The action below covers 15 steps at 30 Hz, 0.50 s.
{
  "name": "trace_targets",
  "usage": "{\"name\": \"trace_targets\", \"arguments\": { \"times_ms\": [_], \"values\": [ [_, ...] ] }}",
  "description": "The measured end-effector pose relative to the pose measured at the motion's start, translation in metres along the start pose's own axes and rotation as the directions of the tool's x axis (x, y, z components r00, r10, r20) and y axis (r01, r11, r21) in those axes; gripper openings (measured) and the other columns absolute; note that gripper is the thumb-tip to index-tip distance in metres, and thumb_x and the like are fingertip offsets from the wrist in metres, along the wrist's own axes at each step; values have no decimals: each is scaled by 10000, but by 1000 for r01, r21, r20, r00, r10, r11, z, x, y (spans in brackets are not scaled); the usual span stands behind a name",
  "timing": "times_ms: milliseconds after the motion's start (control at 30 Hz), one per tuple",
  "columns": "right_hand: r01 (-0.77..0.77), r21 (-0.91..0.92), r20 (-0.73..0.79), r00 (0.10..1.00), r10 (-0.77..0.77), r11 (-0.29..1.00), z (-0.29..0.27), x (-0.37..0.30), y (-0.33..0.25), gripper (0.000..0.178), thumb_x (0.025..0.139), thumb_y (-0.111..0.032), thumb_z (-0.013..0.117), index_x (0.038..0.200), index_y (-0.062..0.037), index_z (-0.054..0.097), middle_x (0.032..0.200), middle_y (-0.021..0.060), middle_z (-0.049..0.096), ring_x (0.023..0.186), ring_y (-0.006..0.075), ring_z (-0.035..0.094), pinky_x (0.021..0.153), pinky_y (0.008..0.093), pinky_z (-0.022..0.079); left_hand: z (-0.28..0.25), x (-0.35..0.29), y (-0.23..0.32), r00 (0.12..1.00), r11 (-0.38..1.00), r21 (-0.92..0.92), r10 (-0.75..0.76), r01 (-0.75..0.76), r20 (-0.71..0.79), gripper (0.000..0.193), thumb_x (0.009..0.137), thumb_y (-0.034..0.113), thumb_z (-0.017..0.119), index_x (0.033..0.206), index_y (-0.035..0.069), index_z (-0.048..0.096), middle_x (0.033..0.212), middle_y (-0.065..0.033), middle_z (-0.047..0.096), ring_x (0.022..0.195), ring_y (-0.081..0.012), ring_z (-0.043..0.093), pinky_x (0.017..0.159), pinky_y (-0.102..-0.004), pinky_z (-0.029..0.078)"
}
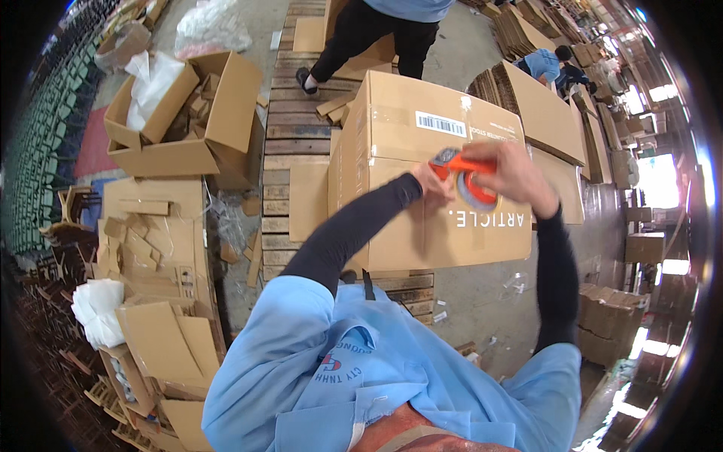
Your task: The person assembles and seals cardboard boxes using a handheld tape dispenser, then stacks them on a wooden pallet. The person also wraps the stacked boxes with yellow strapping bands and ties them off.
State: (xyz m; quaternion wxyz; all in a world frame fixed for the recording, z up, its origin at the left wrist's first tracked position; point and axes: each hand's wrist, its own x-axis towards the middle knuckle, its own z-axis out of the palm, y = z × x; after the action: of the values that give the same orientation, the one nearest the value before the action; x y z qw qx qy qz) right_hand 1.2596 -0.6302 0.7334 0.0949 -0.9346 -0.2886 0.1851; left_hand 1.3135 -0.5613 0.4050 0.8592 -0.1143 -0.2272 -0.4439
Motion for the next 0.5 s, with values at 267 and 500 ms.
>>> {"name": "trace_targets", "arguments": {
  "times_ms": [267, 500],
  "values": [
    [-32, 393, -535, 805, 257, 919, 136, -162, 19, 420, 693, -22, 709, 1112, 0, 694, 1298, 150, 620, 1080, 316, 650, 933, 378, 507, 128, -34, -119, 540, 412, 886, 705, 214, -459, 382, 1030, 368, 469, 1160, 21, 561, 1184, -130, 648, 1092, -240, 618, 927, -370, 486],
    [-67, 151, -540, 830, 139, 986, 171, -205, -24, 406, 655, -3, 720, 1058, -52, 708, 1309, 116, 611, 929, 296, 638, 821, 371, 542, 189, -82, -149, 652, 794, 501, 182, 344, -736, 298, 1023, 329, 514, 1106, 43, 511, 1095, -160, 665, 987, -229, 676, 811, -352, 562]
  ]
}}
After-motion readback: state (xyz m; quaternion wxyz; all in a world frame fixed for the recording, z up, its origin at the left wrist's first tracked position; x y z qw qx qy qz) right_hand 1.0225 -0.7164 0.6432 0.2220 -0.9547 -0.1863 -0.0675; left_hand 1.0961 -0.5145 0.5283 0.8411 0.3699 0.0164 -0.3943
